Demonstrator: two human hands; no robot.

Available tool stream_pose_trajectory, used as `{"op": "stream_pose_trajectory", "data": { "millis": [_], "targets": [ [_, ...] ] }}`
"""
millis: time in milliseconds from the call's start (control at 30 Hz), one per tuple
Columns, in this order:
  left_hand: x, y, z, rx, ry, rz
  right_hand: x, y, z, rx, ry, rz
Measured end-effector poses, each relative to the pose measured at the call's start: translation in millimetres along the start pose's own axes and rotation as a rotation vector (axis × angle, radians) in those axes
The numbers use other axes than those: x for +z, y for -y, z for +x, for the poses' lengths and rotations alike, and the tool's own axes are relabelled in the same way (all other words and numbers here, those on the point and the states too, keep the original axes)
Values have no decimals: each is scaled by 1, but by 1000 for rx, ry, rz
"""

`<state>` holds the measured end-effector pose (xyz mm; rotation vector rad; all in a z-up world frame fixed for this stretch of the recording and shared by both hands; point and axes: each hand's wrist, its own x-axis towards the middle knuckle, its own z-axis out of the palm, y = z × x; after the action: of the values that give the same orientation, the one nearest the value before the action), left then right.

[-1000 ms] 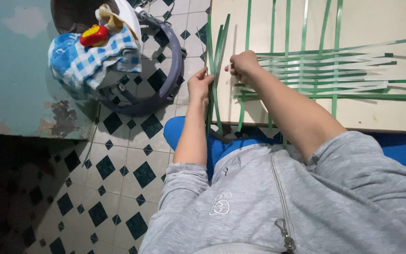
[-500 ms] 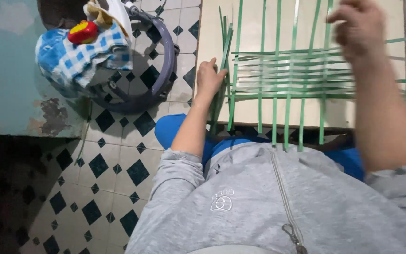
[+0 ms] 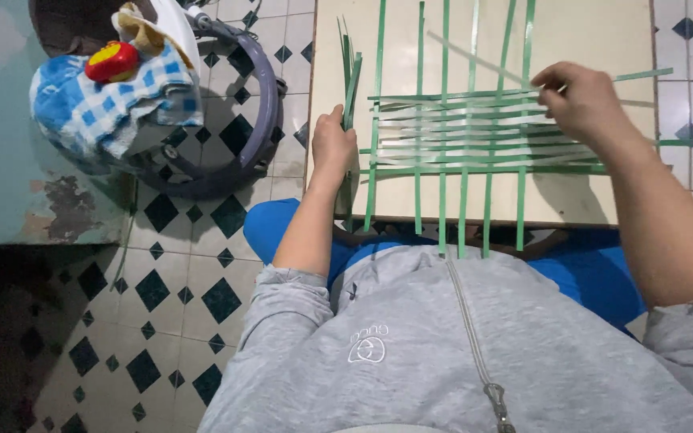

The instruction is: Weaving green and white plastic strips together on a flat surface to create a mat or bag component.

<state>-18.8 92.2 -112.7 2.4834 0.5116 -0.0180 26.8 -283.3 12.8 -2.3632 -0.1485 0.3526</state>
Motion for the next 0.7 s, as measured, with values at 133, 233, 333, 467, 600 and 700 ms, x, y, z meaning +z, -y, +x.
{"op": "stream_pose_trajectory", "data": {
  "millis": [133,233,333,467,600,700],
  "targets": [
    [-8,8,-8,80,-58,-84,12,11,-6,44,46,88],
    [-18,-4,-17,29,-91,-93,2,-2,1,13,8,32],
    [-4,-5,-13,348,-418,-17,-8,-84,42,-218,-144,-171],
    [9,-84,-30,552,-313,-64,-41,-81,36,30,-70,-110],
    [32,-161,-55,1019,228,344,-57,-180,84,-304,-224,-684],
    [70,-171,-52,1178,398,594,-67,-181,79,-226,-207,-660]
  ]
}}
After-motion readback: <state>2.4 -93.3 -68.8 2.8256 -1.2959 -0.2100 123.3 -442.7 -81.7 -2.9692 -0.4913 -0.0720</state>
